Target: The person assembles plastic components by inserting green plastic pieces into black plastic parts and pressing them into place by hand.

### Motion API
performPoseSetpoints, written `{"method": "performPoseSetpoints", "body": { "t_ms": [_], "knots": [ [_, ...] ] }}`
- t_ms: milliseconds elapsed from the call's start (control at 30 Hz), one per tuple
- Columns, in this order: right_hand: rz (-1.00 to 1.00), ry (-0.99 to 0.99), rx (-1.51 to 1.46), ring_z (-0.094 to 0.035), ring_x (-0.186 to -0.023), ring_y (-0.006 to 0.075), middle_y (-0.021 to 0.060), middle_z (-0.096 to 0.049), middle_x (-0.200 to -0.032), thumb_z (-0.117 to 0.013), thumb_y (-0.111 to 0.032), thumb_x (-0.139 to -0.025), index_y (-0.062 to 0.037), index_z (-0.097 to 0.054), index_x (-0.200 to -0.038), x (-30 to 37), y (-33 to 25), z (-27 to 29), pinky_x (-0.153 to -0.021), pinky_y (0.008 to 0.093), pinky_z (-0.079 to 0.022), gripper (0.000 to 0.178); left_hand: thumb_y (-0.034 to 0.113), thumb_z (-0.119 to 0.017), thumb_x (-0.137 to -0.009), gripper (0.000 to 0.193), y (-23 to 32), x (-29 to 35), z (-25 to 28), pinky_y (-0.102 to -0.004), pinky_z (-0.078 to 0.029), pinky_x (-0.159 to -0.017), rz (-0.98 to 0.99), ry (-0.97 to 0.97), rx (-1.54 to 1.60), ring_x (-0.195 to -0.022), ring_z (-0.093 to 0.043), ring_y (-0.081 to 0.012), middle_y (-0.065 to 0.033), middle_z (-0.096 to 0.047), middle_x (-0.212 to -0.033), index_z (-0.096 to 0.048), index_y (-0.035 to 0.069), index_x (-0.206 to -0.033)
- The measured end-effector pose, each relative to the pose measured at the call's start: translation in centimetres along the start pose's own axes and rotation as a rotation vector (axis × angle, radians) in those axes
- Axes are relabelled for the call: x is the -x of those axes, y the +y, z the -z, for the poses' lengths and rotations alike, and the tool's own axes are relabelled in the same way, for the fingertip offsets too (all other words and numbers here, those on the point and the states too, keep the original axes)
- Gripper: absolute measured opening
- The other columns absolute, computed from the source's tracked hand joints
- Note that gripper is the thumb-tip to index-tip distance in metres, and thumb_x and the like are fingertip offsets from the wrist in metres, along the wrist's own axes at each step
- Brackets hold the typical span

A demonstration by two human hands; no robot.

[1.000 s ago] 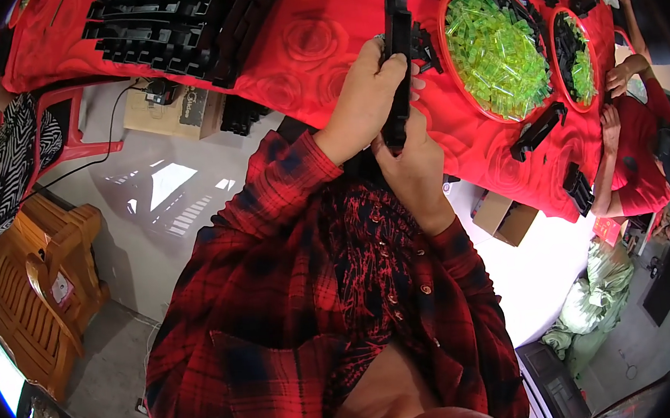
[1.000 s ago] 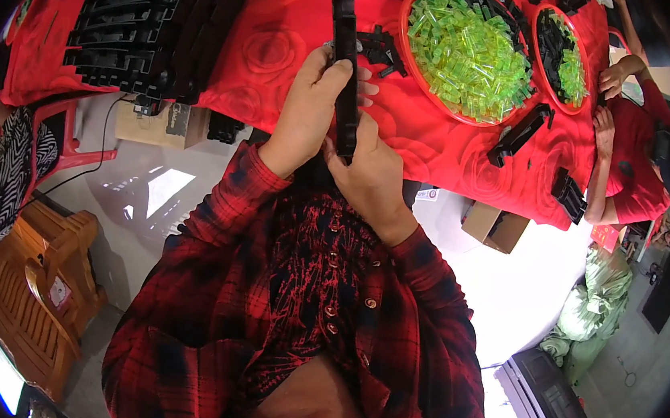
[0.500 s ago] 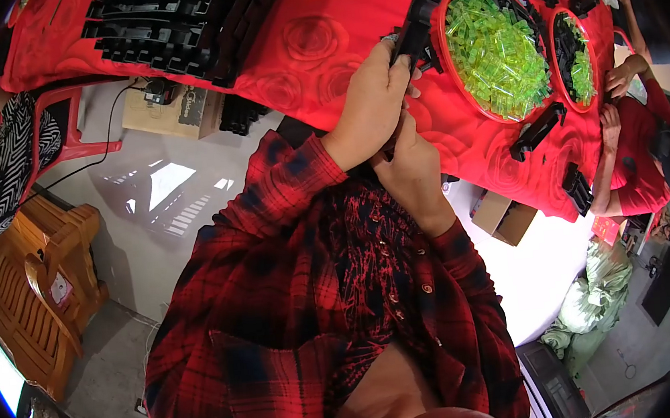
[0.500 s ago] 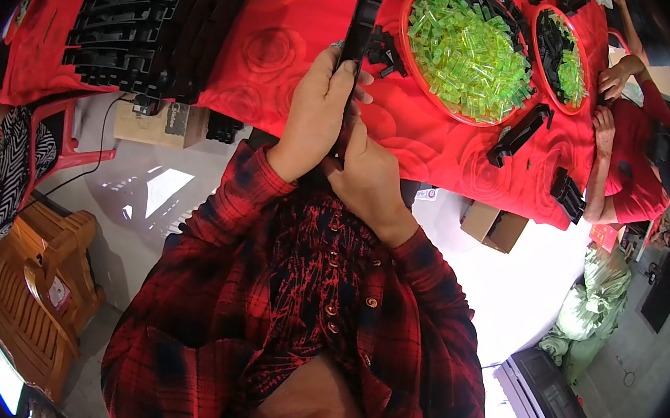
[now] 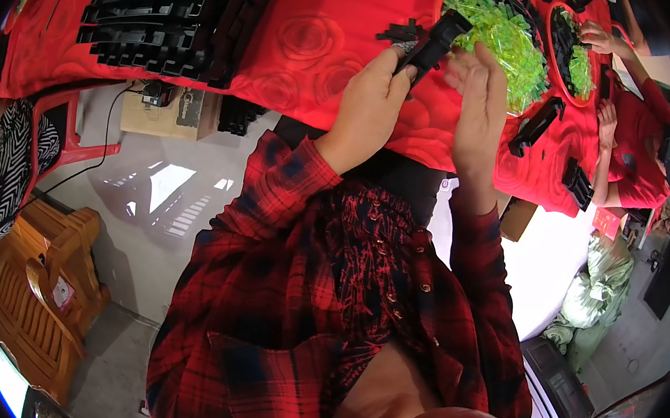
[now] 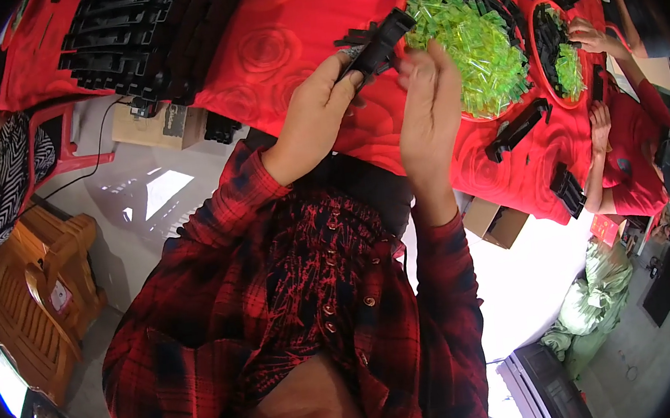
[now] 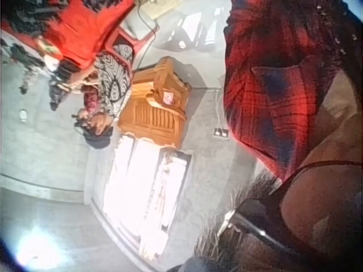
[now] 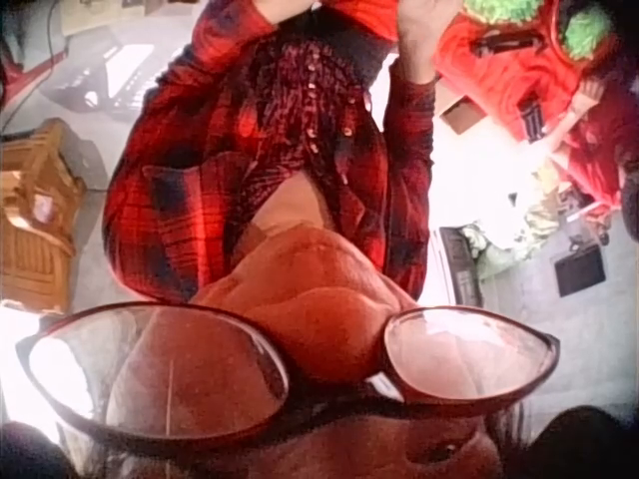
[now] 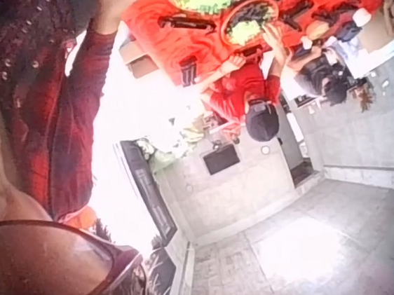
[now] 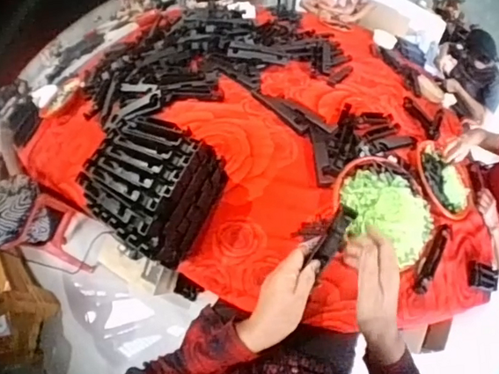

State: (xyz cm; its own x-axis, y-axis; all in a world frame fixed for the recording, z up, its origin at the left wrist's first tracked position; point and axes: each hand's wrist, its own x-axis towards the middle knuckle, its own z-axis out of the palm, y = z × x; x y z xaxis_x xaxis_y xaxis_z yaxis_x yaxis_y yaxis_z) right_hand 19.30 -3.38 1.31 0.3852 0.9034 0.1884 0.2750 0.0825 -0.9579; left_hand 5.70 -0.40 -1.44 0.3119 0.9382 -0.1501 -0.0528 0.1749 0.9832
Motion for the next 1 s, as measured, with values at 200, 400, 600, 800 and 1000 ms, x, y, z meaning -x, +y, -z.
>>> {"method": "performPoseSetpoints", "body": {
  "t_ms": [200,400,600,800,1000],
  "knots": [
    [-0.108,-0.062,-0.202,-0.062,-0.100,0.0193,0.0167,-0.063,-0.112,-0.041,-0.030,-0.108,0.0082,-0.038,-0.137,-2.1,-0.9,-1.5,-0.093,0.0311,-0.049,0.048,0.018,-0.054,-0.102,0.035,-0.9,0.0,-0.3,-0.0265,-0.048,-0.068,-0.218,-0.008,-0.235,-0.079,-0.061,-0.0118,-0.0078,-0.064,-0.087,-0.055,-0.003,-0.129],
    [-0.040,-0.009,-0.175,-0.063,-0.095,0.0178,0.0149,-0.064,-0.105,-0.039,-0.028,-0.109,0.0058,-0.044,-0.129,-1.7,-0.3,-1.9,-0.088,0.0317,-0.051,0.039,0.019,-0.054,-0.102,0.031,-0.6,-0.1,0.2,-0.0284,-0.051,-0.071,-0.011,-0.137,-0.107,-0.081,-0.063,-0.0155,-0.0110,-0.065,-0.090,-0.057,-0.004,-0.122],
    [-0.057,0.018,-0.189,-0.063,-0.092,0.0176,0.0143,-0.065,-0.102,-0.039,-0.028,-0.109,0.0051,-0.046,-0.126,-1.6,-0.3,-1.9,-0.086,0.0317,-0.051,0.038,0.019,-0.055,-0.101,0.028,-0.9,0.2,0.3,-0.0294,-0.053,-0.066,-0.121,-0.108,-0.224,-0.075,-0.064,-0.0139,-0.0115,-0.068,-0.089,-0.059,-0.004,-0.117],
    [-0.053,0.040,-0.147,-0.060,-0.086,0.0162,0.0131,-0.065,-0.098,-0.039,-0.028,-0.109,0.0040,-0.048,-0.118,-1.7,0.5,-1.6,-0.082,0.0305,-0.049,0.035,0.020,-0.057,-0.100,0.027,0.1,0.0,0.2,-0.0276,-0.051,-0.061,-0.047,-0.094,-0.178,-0.065,-0.062,-0.0117,-0.0078,-0.068,-0.080,-0.063,-0.004,-0.111],
    [0.001,0.074,-0.008,-0.056,-0.079,0.0140,0.0116,-0.064,-0.094,-0.039,-0.025,-0.108,0.0031,-0.048,-0.114,-0.9,0.3,-1.8,-0.075,0.0293,-0.047,0.030,0.022,-0.060,-0.099,0.029,0.0,0.3,0.1,-0.0252,-0.045,-0.055,0.088,-0.146,-0.099,-0.061,-0.059,-0.0074,-0.0026,-0.066,-0.078,-0.066,-0.001,-0.115]
  ]
}}
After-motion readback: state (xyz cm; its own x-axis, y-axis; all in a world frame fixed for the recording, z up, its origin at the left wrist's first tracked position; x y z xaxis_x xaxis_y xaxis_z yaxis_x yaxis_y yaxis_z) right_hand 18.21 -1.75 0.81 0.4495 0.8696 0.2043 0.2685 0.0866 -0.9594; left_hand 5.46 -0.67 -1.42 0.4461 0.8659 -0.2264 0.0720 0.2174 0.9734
